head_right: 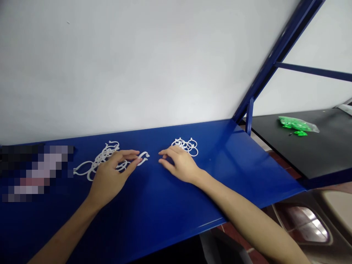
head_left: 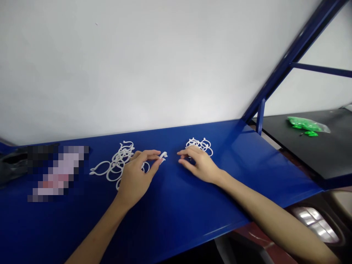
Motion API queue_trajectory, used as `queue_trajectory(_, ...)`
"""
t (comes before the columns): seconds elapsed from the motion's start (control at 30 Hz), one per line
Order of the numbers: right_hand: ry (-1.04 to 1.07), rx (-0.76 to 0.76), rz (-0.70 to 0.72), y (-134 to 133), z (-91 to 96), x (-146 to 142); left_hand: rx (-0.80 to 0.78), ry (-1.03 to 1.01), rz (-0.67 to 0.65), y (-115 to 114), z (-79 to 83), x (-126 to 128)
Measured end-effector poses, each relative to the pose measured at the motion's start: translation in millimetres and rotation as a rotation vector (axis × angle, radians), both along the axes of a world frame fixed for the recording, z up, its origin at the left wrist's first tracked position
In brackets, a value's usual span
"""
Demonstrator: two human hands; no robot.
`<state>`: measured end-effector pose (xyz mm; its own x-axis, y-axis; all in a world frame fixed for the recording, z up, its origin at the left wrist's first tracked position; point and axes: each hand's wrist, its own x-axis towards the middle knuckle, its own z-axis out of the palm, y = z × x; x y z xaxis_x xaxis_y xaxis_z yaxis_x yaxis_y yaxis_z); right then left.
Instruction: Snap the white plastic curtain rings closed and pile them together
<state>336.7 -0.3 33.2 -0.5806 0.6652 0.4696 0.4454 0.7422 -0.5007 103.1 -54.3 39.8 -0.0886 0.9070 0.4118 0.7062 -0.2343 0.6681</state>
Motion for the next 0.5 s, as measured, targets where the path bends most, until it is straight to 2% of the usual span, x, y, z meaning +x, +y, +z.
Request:
queue_trajectory(0.07, -0.008, -0.069, 0.082, -6.0, -1.7, -4.3, -0.143, -0.198, -0.09, -1.5, 0.9, 3.6)
queue_trajectory(0.17, 0.015, -0.157, 0.106, -11.6, -3.6, -7.8, -0.28, -0.379, -0.2, -2.6, 0.4, 8.7)
queue_trajectory(0.33, 0.091, -0.219, 0.07, -13.4, -4.3, -8.8, -0.398, -0.524, -0.285, -2.8, -3.2, 15.0)
queue_trajectory(0.5, 0.152, -0.161, 0.168, -14.8, -1.5, -9.6, -0.519, -0.616, -0.345, -3.2, -11.9, 17.6)
